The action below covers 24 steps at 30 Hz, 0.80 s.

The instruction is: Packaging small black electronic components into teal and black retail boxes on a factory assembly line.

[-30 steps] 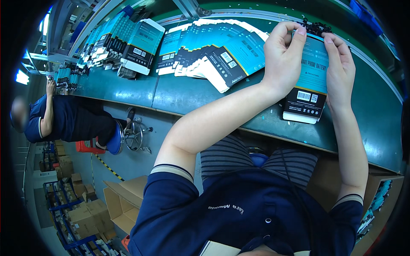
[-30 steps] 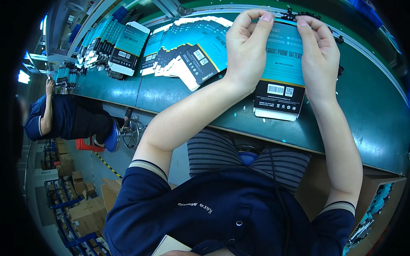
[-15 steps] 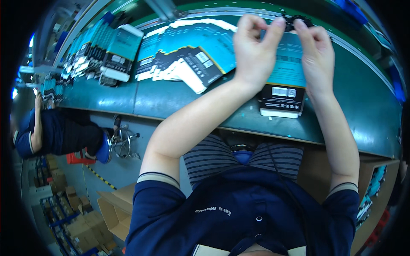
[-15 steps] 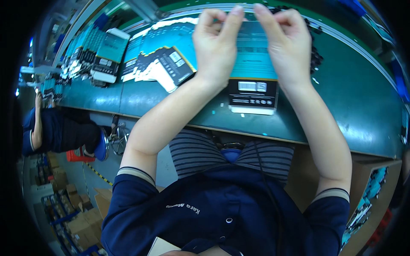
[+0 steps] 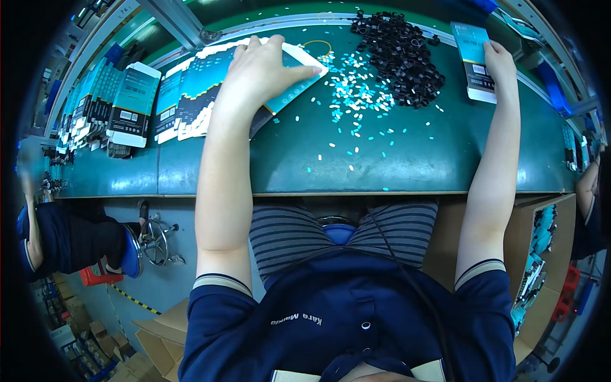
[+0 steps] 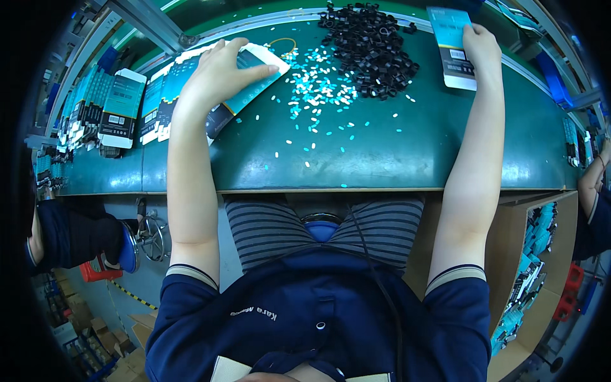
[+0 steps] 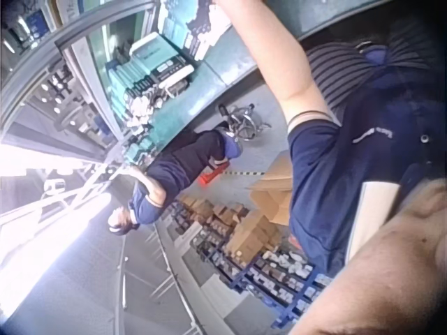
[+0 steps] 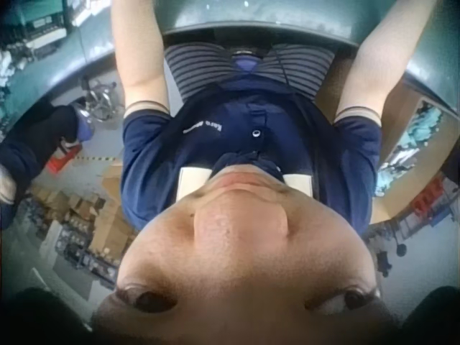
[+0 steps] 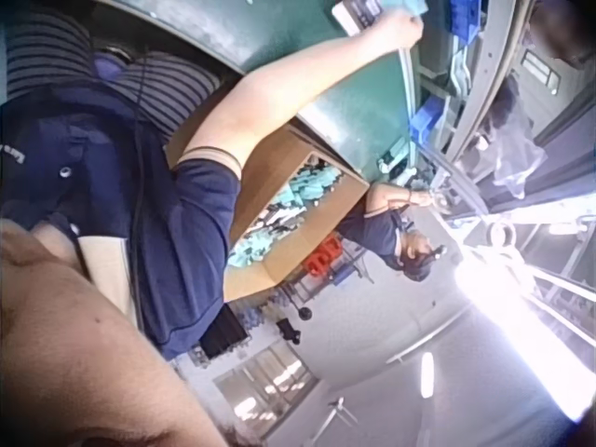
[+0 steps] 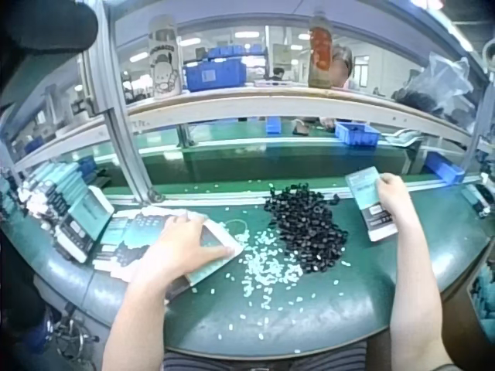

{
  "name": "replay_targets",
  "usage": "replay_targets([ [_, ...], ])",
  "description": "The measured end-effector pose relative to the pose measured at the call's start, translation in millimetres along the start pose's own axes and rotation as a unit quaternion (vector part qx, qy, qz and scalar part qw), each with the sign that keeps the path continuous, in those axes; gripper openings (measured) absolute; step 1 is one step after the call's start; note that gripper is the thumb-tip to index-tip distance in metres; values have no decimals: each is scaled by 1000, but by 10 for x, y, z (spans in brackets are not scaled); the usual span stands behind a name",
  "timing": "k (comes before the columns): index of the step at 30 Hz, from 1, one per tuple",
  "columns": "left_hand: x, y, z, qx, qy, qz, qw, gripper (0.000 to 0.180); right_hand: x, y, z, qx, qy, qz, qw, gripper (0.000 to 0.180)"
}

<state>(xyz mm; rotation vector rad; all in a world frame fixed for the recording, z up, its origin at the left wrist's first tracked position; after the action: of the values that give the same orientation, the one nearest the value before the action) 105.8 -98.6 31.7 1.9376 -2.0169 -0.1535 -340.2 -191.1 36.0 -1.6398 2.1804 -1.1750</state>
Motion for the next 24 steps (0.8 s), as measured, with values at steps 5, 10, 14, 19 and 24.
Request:
replay_targets([
  [5,-92,-2,124,154,-94,8,984,97,66,247,253,-287,-90,43,953,42],
  [10,-70,36,54,159,-58,16,985,96,-318,-690,537,-126,40,-321,938,35],
  [14,-26,-20,54,173,-30,17,984,97,-458,-781,995,-127,-56,-386,912,32],
  [19,-7,-26,-11,141,17,4,990,93,-492,-866,855,-128,-44,-340,931,26],
  [24,14,-66,-222,29,106,16,994,71,-518,-998,524,-103,62,-344,931,20],
])
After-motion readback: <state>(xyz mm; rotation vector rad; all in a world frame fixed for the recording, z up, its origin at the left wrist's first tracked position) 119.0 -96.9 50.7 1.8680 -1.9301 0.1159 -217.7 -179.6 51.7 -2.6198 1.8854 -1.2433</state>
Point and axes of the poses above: each hand's wrist, its own x-axis towards the middle knuckle, its own z-axis out of the palm, y = z × x, the point moved 10 cm from there along x, towards the middle knuckle, and after that the axes turned 3 degrees about x, right-handed, at the moved point
